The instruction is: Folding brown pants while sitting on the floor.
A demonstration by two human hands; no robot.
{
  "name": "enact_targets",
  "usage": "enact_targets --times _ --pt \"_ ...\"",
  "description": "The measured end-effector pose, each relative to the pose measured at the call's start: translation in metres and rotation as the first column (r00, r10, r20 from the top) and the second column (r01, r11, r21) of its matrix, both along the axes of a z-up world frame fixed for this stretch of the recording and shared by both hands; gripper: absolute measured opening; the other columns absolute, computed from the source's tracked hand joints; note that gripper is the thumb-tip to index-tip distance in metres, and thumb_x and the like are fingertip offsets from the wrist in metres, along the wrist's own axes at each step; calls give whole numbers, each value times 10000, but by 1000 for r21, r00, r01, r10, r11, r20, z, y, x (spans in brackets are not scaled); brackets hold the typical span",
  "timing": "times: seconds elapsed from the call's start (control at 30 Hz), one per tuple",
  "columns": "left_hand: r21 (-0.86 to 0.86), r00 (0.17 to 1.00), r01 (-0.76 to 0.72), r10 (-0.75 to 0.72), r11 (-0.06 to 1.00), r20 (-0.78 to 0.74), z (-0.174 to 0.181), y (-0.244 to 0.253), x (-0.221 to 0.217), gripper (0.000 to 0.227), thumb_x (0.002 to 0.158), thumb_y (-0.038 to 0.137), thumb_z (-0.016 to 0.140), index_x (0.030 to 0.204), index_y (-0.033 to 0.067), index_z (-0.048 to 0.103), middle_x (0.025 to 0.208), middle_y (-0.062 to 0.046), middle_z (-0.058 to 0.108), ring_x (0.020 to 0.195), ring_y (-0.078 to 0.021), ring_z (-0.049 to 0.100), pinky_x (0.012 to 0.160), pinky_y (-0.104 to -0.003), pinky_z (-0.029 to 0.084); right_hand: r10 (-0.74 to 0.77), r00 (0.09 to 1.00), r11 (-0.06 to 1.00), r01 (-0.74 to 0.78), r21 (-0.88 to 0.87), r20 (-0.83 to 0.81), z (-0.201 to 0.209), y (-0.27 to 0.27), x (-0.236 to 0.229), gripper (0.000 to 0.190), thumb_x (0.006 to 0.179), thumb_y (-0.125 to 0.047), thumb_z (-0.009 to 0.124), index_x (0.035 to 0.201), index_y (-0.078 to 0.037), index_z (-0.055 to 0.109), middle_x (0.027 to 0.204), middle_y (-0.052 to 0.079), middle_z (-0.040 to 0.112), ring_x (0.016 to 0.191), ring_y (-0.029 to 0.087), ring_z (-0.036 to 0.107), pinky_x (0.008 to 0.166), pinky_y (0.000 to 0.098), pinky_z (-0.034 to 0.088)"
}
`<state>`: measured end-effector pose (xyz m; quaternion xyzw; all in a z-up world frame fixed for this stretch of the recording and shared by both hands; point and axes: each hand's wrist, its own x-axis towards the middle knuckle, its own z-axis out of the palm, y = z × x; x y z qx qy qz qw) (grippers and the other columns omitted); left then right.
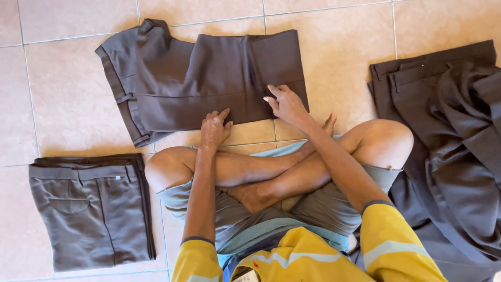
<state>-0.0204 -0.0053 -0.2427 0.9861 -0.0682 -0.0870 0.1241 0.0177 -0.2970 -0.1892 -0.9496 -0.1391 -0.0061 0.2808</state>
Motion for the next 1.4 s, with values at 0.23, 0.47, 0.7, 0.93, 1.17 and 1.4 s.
enact_targets --times 0.23,0.47,0.7,0.93,1.17,1.4 --pt "-28 999 -11 10 1000 -33 9 0 0 503 882 378 708 1377 306 652 1031 -74 671 1019 -299 667 884 -444 553 -480 857 874 450 -182 -189 -38 -52 33 617 1054 -426 604 1382 74 455 1230 319 551 1128 504 637 852 621 570" --pt "-36 998 -8 6 999 -60 8 0 -2 479 890 389 693 1361 312 661 1031 -61 666 1031 -293 664 906 -446 541 -568 754 807 588 -46 -329 -100 -102 50 361 880 -379 764 1114 -109 716 960 211 729 967 422 729 730 537 592" --pt "-75 993 71 -78 995 -91 16 -5 -4 454 901 341 675 1354 316 675 1009 -86 674 1019 -325 672 918 -461 555 -826 563 513 725 -459 -32 -25 -129 45 540 973 -337 777 1293 -84 423 1294 152 456 1182 382 561 968 555 483" --pt "-198 993 -28 4 980 -120 32 -5 -2 523 906 332 687 1424 306 614 932 -86 690 971 -308 702 900 -449 576 -471 874 839 404 -364 -115 -14 -55 20 652 921 -506 750 1308 -36 515 1199 218 578 1076 442 664 836 585 580" --pt "-349 945 -287 205 892 -255 17 3 5 596 889 295 704 1454 197 541 870 -43 762 985 -331 723 959 -537 547 -549 827 833 529 -161 -119 -66 -95 40 215 893 -81 637 1082 21 639 915 224 637 809 467 726 643 535 616" --pt "-384 905 -386 264 839 -333 28 4 10 488 929 324 655 1410 272 596 948 -16 782 1056 -305 718 992 -514 532 -354 928 924 328 198 112 15 -26 53 223 934 -81 613 1136 -38 698 963 277 711 937 478 700 800 567 573"
